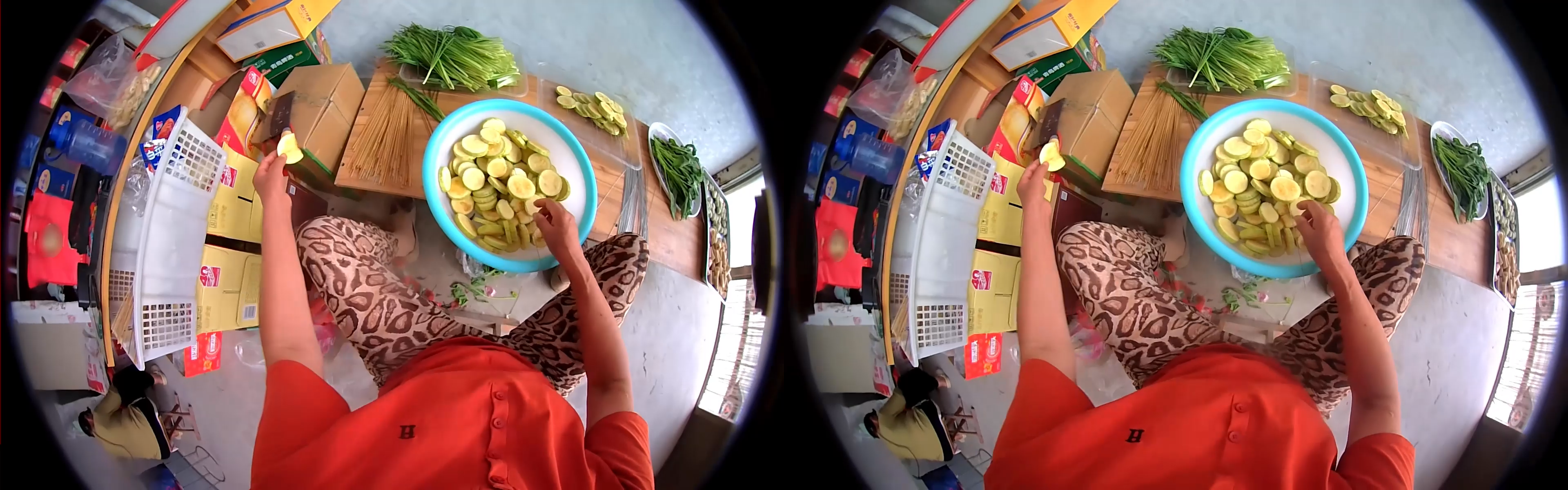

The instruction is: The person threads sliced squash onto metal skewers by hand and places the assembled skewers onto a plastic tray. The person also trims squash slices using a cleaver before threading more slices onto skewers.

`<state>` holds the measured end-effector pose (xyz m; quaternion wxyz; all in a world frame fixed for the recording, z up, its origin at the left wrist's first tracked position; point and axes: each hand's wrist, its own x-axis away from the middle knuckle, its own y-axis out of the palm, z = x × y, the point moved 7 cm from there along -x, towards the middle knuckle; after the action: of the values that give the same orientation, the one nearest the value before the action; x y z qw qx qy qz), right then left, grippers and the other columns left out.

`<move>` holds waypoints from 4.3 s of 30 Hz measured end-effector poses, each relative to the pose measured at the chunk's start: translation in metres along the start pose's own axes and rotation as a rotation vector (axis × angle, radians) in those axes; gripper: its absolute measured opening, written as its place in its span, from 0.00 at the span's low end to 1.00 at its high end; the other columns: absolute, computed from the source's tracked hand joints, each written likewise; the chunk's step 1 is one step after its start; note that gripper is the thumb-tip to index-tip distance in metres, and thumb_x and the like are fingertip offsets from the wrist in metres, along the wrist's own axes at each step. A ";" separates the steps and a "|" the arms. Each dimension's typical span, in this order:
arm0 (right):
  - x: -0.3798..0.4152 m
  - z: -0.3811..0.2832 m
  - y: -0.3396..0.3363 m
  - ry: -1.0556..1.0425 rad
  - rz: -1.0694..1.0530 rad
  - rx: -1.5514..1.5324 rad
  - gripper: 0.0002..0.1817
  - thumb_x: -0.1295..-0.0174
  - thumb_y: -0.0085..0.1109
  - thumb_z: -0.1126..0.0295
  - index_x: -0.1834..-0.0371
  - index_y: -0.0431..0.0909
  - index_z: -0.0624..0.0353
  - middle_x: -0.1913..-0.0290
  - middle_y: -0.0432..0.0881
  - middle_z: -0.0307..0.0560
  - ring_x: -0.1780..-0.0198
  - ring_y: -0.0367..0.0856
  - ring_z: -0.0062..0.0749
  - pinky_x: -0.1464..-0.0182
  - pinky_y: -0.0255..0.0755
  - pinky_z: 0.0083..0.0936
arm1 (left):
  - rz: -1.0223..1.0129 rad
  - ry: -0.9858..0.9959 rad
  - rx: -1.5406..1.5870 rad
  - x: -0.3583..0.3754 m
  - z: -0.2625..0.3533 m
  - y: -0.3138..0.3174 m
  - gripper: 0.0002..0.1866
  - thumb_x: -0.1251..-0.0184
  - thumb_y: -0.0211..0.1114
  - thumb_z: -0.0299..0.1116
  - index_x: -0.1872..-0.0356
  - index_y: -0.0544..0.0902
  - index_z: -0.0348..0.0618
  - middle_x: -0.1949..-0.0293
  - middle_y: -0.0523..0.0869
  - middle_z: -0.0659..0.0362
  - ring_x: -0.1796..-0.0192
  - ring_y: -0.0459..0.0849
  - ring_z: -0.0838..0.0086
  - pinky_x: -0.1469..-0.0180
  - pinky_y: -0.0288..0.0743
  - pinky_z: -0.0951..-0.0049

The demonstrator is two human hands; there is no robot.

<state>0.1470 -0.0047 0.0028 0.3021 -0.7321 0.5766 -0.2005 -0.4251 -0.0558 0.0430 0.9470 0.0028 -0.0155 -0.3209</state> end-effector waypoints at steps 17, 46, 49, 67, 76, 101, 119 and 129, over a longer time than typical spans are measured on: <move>0.007 0.013 -0.033 0.094 0.141 -0.177 0.10 0.38 0.55 0.73 0.56 0.77 0.65 0.64 0.82 0.47 0.65 0.80 0.27 0.60 0.73 0.23 | -0.448 -0.312 0.425 -0.079 -0.026 0.019 0.14 0.39 0.65 0.27 0.53 0.77 0.40 0.58 0.82 0.56 0.61 0.80 0.69 0.69 0.70 0.79; 0.005 -0.116 0.043 0.347 -0.342 -1.284 0.19 0.33 0.52 0.57 0.53 0.72 0.64 0.58 0.82 0.52 0.58 0.81 0.32 0.54 0.74 0.27 | -1.065 -0.498 0.603 0.312 -0.001 0.172 0.15 0.41 0.66 0.27 0.52 0.78 0.41 0.54 0.81 0.55 0.55 0.80 0.70 0.56 0.74 0.72; 0.013 -0.090 0.033 0.365 -0.210 -1.414 0.11 0.37 0.47 0.70 0.59 0.74 0.68 0.63 0.83 0.55 0.61 0.82 0.38 0.53 0.76 0.32 | -1.109 -0.615 0.571 0.335 -0.011 0.185 0.16 0.41 0.66 0.27 0.52 0.77 0.41 0.51 0.80 0.54 0.55 0.80 0.69 0.52 0.74 0.70; 0.089 -0.111 -0.045 -0.570 0.246 0.280 0.35 0.60 0.62 0.78 0.41 0.75 0.51 0.75 0.73 0.41 0.73 0.76 0.35 0.70 0.73 0.31 | -0.668 -0.827 0.781 0.308 -0.051 0.207 0.14 0.33 0.58 0.31 0.48 0.75 0.38 0.51 0.81 0.52 0.48 0.79 0.64 0.47 0.77 0.65; 0.090 -0.123 -0.035 -0.632 0.269 0.342 0.34 0.60 0.61 0.76 0.41 0.75 0.50 0.78 0.67 0.38 0.75 0.72 0.32 0.72 0.68 0.27 | -0.514 -0.954 0.809 0.322 -0.057 0.196 0.20 0.31 0.53 0.42 0.48 0.75 0.36 0.49 0.80 0.50 0.45 0.78 0.59 0.37 0.69 0.57; 0.084 -0.106 -0.040 -0.564 0.313 0.349 0.30 0.57 0.62 0.75 0.44 0.77 0.47 0.78 0.71 0.38 0.76 0.75 0.32 0.73 0.72 0.29 | -0.668 -0.957 0.960 0.340 -0.031 0.204 0.10 0.38 0.62 0.26 0.56 0.79 0.36 0.56 0.84 0.56 0.55 0.84 0.70 0.51 0.80 0.71; 0.072 -0.068 -0.057 -0.445 0.316 0.424 0.32 0.56 0.61 0.78 0.41 0.76 0.47 0.75 0.75 0.43 0.73 0.77 0.37 0.68 0.75 0.31 | -1.003 -0.811 0.964 0.335 -0.014 0.203 0.17 0.34 0.62 0.28 0.46 0.71 0.43 0.58 0.81 0.59 0.63 0.78 0.74 0.60 0.76 0.77; 0.074 -0.064 -0.080 -0.413 0.362 0.498 0.31 0.55 0.62 0.75 0.42 0.75 0.43 0.76 0.75 0.38 0.74 0.78 0.33 0.70 0.76 0.29 | -0.946 -0.470 0.365 0.293 -0.057 0.227 0.19 0.32 0.60 0.31 0.42 0.71 0.42 0.55 0.81 0.59 0.59 0.79 0.77 0.56 0.76 0.75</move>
<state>0.1822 -0.0780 0.0997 0.6116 -0.5473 0.5572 -0.1259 -0.0523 -0.0538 -0.0021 0.6550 0.1018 -0.2785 -0.6950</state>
